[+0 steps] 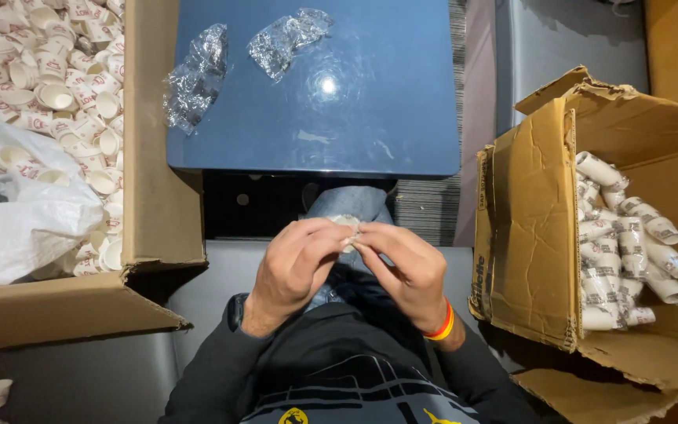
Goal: The recorder is taking small paper cups from a box and stacking/packing them into plastic sleeves on a table.
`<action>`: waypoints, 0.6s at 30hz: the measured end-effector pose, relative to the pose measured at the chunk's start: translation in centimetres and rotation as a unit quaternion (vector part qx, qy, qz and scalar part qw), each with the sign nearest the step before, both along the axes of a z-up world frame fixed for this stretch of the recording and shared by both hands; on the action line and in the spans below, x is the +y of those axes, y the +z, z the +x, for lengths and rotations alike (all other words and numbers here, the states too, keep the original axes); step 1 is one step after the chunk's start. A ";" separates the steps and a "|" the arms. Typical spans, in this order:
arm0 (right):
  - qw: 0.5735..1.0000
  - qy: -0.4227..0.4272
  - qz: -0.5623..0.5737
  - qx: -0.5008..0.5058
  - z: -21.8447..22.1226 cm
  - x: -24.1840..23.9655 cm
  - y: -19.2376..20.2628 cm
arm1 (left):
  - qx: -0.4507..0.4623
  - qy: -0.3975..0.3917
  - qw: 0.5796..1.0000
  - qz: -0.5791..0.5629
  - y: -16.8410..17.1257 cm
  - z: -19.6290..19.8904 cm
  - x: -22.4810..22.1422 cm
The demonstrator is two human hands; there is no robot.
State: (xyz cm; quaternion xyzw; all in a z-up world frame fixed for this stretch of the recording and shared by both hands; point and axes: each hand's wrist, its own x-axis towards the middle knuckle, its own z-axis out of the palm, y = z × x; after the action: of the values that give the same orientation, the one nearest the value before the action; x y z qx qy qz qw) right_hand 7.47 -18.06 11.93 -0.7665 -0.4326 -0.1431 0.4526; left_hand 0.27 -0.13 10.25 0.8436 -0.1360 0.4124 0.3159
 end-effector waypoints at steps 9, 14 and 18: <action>0.989 0.058 -0.064 0.120 -2.7 -2.6 -7.4 | 0.234 -0.065 0.966 -0.089 -7.8 -4.0 -0.7; 0.985 0.056 -0.080 0.144 -3.2 -3.6 -9.0 | 0.275 -0.138 0.950 -0.052 -7.9 -4.8 -0.6; 0.983 0.078 -0.117 0.119 -2.8 -3.2 -7.9 | 0.217 -0.128 0.968 0.006 -9.7 -3.9 -0.8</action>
State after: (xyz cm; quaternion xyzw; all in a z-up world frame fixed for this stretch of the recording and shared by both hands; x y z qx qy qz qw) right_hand 4.72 -21.23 4.02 -0.7899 -0.4475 0.0364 0.4177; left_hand -3.64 -0.93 0.57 0.8904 -0.1738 0.1743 0.3830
